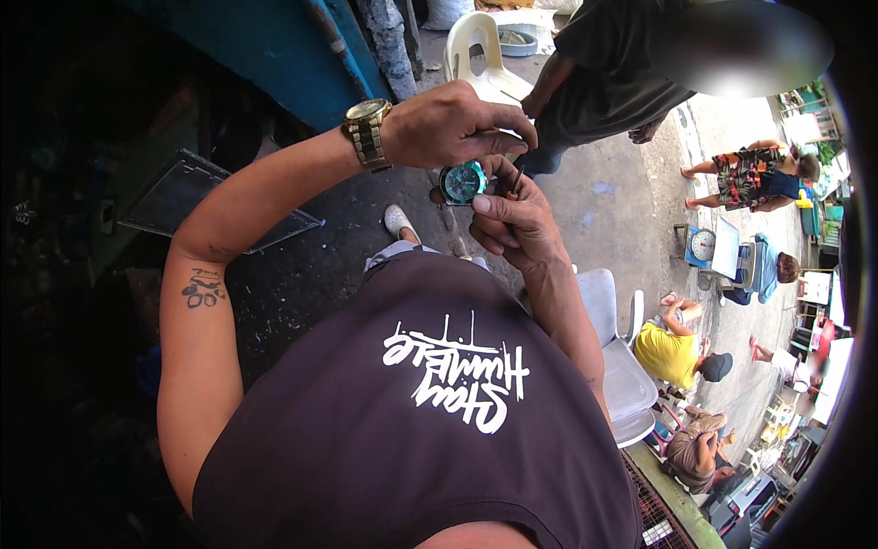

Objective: The person inspects a wristwatch, then retrieves a screwdriver from a toolbox. They sit on the floor and use the screwdriver to remove screws and a metal strip from a large metal panel, likely an appliance door. The person handles the panel and strip while seated.

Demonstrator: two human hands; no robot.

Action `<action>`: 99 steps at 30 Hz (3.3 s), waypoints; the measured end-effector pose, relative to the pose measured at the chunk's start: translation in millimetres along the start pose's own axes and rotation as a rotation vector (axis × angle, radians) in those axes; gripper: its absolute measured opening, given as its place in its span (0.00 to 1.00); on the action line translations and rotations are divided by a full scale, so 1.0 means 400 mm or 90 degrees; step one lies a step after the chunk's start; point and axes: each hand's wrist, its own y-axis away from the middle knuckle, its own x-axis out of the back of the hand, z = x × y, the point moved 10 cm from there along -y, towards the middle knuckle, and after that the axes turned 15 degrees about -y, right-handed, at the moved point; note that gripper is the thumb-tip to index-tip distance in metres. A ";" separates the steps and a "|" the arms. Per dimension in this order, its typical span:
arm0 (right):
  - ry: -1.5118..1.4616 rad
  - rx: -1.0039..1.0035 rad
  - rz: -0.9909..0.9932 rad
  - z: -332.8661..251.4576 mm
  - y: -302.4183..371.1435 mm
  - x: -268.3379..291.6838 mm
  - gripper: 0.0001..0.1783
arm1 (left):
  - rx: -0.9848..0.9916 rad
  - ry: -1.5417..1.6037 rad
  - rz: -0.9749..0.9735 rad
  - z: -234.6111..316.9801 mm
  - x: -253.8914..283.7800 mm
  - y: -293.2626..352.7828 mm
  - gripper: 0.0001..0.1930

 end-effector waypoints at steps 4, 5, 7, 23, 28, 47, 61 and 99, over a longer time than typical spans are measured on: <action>-0.015 -0.017 -0.013 0.010 -0.009 -0.001 0.17 | -0.002 0.004 -0.014 0.009 -0.001 -0.001 0.10; -0.015 -0.023 -0.014 0.012 -0.010 -0.001 0.16 | -0.001 0.006 -0.019 0.010 -0.003 -0.002 0.10; -0.004 -0.038 -0.033 0.018 -0.013 -0.006 0.17 | 0.005 0.023 -0.035 0.011 -0.010 -0.002 0.11; 0.175 0.105 0.002 -0.049 0.010 -0.001 0.12 | 0.064 0.000 -0.089 -0.020 -0.014 0.010 0.14; 0.171 0.119 0.038 -0.051 0.012 0.004 0.11 | 0.077 0.013 -0.091 -0.033 -0.014 0.016 0.15; 0.186 0.124 0.024 -0.047 0.015 -0.001 0.12 | 0.043 0.001 -0.058 -0.023 -0.006 0.020 0.15; 0.178 0.139 0.025 -0.044 0.022 -0.004 0.12 | 0.076 -0.029 -0.001 -0.032 0.013 0.029 0.14; 0.197 0.371 0.125 -0.122 0.067 -0.059 0.08 | 0.070 -0.460 0.264 0.176 0.097 0.167 0.16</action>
